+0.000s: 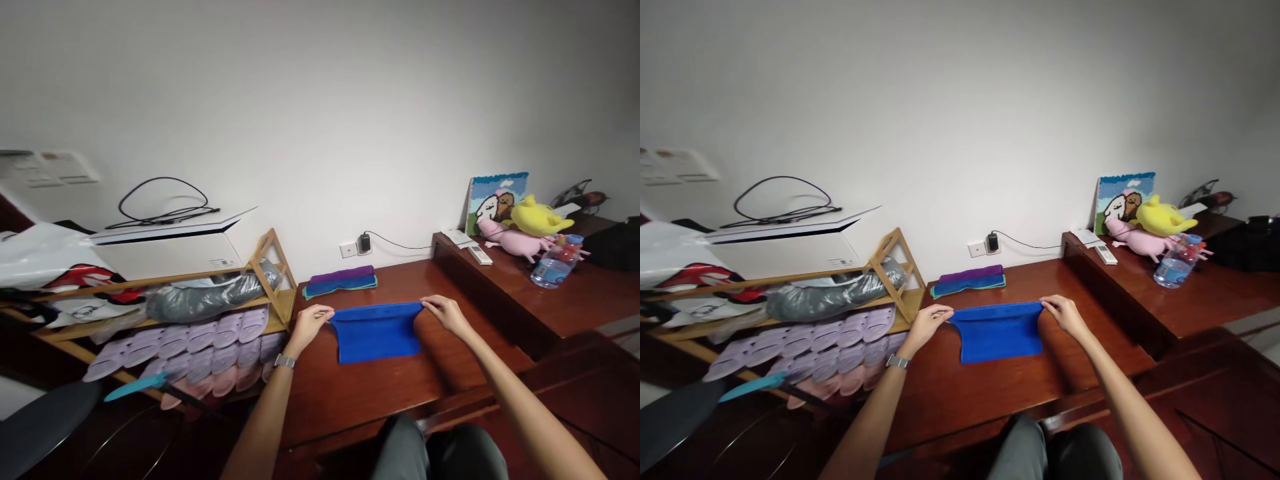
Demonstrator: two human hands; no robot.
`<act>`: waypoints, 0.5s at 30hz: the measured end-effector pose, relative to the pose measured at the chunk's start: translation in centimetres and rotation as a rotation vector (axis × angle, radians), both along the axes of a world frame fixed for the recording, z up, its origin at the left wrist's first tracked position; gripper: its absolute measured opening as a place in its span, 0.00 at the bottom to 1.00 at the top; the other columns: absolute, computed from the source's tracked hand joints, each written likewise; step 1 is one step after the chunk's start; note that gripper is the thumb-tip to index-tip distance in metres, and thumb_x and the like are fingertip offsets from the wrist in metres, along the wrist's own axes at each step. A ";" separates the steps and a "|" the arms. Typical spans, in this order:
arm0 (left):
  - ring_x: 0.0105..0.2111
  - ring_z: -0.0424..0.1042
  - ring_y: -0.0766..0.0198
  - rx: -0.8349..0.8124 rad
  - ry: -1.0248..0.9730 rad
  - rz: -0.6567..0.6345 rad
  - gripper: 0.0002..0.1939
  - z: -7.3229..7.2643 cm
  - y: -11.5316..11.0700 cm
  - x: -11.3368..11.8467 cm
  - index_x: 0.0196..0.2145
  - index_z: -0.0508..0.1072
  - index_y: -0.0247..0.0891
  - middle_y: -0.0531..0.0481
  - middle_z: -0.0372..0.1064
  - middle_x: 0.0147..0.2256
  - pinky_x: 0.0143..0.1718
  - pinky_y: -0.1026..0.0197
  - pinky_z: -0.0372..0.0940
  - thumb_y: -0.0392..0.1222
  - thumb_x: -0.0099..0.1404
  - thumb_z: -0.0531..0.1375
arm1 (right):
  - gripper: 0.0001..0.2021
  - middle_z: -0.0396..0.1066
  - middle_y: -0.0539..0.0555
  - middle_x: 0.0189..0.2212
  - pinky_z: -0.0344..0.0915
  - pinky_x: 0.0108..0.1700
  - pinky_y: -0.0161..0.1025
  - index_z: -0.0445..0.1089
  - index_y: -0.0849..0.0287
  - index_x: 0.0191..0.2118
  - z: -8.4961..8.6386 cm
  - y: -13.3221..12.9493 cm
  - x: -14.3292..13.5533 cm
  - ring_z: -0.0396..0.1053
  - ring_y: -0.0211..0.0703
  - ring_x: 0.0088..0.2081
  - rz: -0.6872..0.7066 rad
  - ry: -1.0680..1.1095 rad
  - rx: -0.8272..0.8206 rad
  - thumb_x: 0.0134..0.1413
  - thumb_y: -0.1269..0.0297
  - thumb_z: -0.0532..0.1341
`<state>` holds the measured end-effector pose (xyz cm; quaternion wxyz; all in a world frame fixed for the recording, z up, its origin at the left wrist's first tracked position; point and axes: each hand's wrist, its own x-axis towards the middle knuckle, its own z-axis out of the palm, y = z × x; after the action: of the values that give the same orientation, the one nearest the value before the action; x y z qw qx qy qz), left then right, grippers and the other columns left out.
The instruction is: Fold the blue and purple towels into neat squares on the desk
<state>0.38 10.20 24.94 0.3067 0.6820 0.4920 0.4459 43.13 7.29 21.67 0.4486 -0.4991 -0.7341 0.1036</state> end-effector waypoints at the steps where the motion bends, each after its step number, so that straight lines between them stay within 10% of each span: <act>1: 0.34 0.82 0.53 0.026 -0.005 0.013 0.25 0.4 -0.3 -0.1 0.33 0.82 0.36 0.40 0.83 0.36 0.39 0.53 0.78 0.64 0.57 0.68 | 0.20 0.83 0.58 0.40 0.78 0.45 0.44 0.81 0.55 0.40 0.6 -0.5 0.0 0.81 0.50 0.43 -0.003 0.013 0.009 0.68 0.47 0.58; 4: 0.39 0.81 0.54 0.209 0.007 0.066 0.20 3.3 -2.3 -0.5 0.34 0.83 0.40 0.44 0.82 0.38 0.45 0.53 0.77 0.61 0.62 0.67 | 0.19 0.83 0.57 0.41 0.78 0.46 0.46 0.81 0.54 0.42 4.4 -3.1 -0.2 0.81 0.51 0.44 -0.011 0.050 0.074 0.68 0.47 0.58; 11: 0.38 0.80 0.58 0.731 0.049 0.225 0.05 15.3 -12.9 0.0 0.35 0.84 0.45 0.51 0.82 0.37 0.46 0.55 0.76 0.46 0.66 0.68 | 0.11 0.81 0.55 0.43 0.75 0.52 0.49 0.80 0.50 0.43 16.7 -13.0 -0.6 0.78 0.51 0.45 -0.127 0.115 0.344 0.67 0.53 0.62; 15: 0.38 0.80 0.59 0.747 0.058 0.231 0.04 18.2 -15.2 0.1 0.35 0.84 0.46 0.53 0.83 0.37 0.46 0.57 0.76 0.46 0.65 0.70 | 0.09 0.81 0.54 0.42 0.75 0.53 0.48 0.80 0.49 0.42 19.3 -15.3 -0.8 0.78 0.51 0.45 -0.196 0.125 0.442 0.66 0.53 0.64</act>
<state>0.44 -4.98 43.19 -0.0291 0.6992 0.3778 0.6062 42.33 -8.06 40.95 0.5991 -0.4506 -0.6579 -0.0728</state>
